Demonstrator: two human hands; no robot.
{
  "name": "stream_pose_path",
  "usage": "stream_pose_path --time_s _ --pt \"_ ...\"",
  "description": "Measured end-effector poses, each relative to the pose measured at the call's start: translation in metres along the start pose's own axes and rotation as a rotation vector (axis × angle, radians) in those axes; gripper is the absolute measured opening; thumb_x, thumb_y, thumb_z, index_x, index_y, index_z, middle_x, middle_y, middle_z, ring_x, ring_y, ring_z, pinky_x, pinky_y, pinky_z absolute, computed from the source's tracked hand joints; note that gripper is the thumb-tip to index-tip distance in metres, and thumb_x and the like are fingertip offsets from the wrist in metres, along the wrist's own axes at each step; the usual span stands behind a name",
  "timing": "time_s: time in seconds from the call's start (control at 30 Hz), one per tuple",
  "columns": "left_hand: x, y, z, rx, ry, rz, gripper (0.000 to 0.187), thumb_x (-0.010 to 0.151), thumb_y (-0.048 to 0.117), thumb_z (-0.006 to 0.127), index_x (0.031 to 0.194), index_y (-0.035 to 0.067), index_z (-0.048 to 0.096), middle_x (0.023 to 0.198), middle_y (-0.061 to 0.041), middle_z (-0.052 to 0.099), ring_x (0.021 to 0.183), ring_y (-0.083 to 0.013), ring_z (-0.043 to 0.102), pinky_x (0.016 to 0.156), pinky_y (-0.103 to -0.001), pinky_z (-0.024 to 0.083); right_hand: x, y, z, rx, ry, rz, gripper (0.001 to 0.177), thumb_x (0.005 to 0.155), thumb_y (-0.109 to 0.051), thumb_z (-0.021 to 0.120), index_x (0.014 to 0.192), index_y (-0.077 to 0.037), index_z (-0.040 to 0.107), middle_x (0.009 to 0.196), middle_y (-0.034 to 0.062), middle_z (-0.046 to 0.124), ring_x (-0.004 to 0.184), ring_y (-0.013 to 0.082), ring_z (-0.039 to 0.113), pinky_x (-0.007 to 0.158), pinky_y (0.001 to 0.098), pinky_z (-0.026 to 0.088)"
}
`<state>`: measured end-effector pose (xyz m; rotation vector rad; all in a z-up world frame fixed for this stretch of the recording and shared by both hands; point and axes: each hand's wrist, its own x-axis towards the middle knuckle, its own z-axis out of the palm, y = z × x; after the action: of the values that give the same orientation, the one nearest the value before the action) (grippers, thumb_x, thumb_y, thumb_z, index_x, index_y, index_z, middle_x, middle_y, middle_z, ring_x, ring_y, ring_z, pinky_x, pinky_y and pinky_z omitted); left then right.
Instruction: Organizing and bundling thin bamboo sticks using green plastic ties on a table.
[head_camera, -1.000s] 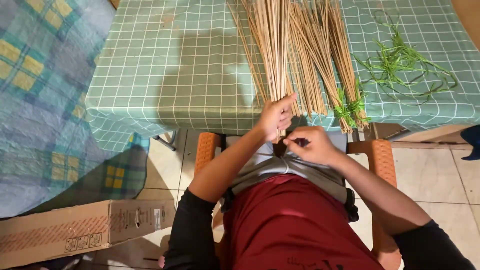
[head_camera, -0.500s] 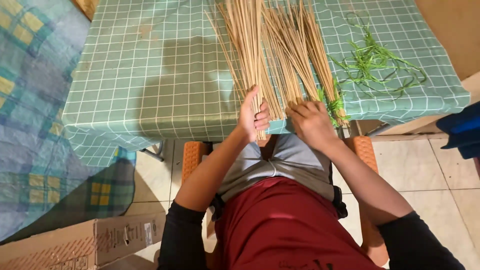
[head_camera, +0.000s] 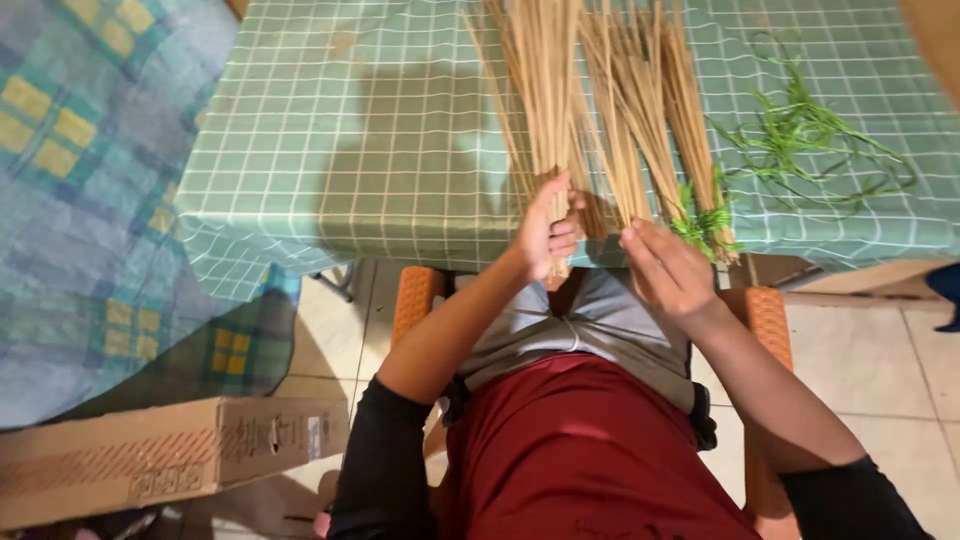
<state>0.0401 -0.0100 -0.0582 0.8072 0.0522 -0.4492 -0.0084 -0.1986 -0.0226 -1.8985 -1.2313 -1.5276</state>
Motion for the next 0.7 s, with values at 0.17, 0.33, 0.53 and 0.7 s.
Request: stream_pose_path --time_s 0.17,0.33,0.53,0.7 --pt "-0.029 0.018 0.028 0.148 0.032 0.103 0.053 0.093 0.065 0.062 0.101 0.013 0.063 0.057 0.011 0.026 0.037 -0.0025 0.025 0.031 -0.022 0.024 -0.05 -0.002 0.01 0.185 -0.171 -0.071 0.027 0.096 -0.002 0.062 0.118 0.006 0.077 0.12 0.03 0.073 0.104 0.0421 0.073 0.083 0.0413 0.061" --pt "-0.041 0.022 0.037 0.203 0.101 0.161 0.041 0.089 0.05 0.072 0.09 0.01 0.062 0.054 0.005 0.033 0.037 -0.007 0.034 0.031 -0.025 0.03 -0.036 -0.027 0.023 0.25 -0.134 -0.105 0.021 0.096 0.004 0.065 0.111 0.003 0.08 0.114 0.03 0.074 0.099 0.0436 0.075 0.076 0.0401 0.061" --pt "-0.005 -0.006 0.004 0.265 0.179 0.181 0.035 0.087 0.029 0.076 0.068 0.004 0.061 0.053 -0.011 0.052 0.047 -0.019 0.054 0.032 -0.033 0.042 0.006 -0.043 0.02 0.246 -0.137 -0.107 0.013 0.098 0.0 0.067 0.099 0.0 0.08 0.107 0.0236 0.077 0.098 0.0394 0.077 0.084 0.0435 0.062" --pt "-0.045 0.031 0.038 0.253 0.113 0.204 0.054 0.097 0.049 0.062 0.064 0.007 0.053 0.051 -0.006 0.047 0.041 -0.0119 0.046 0.035 -0.028 0.04 0.017 -0.042 0.017 0.288 -0.211 -0.074 0.025 0.089 -0.016 0.076 0.106 0.002 0.076 0.112 0.0224 0.076 0.111 0.0392 0.073 0.105 0.0576 0.051"
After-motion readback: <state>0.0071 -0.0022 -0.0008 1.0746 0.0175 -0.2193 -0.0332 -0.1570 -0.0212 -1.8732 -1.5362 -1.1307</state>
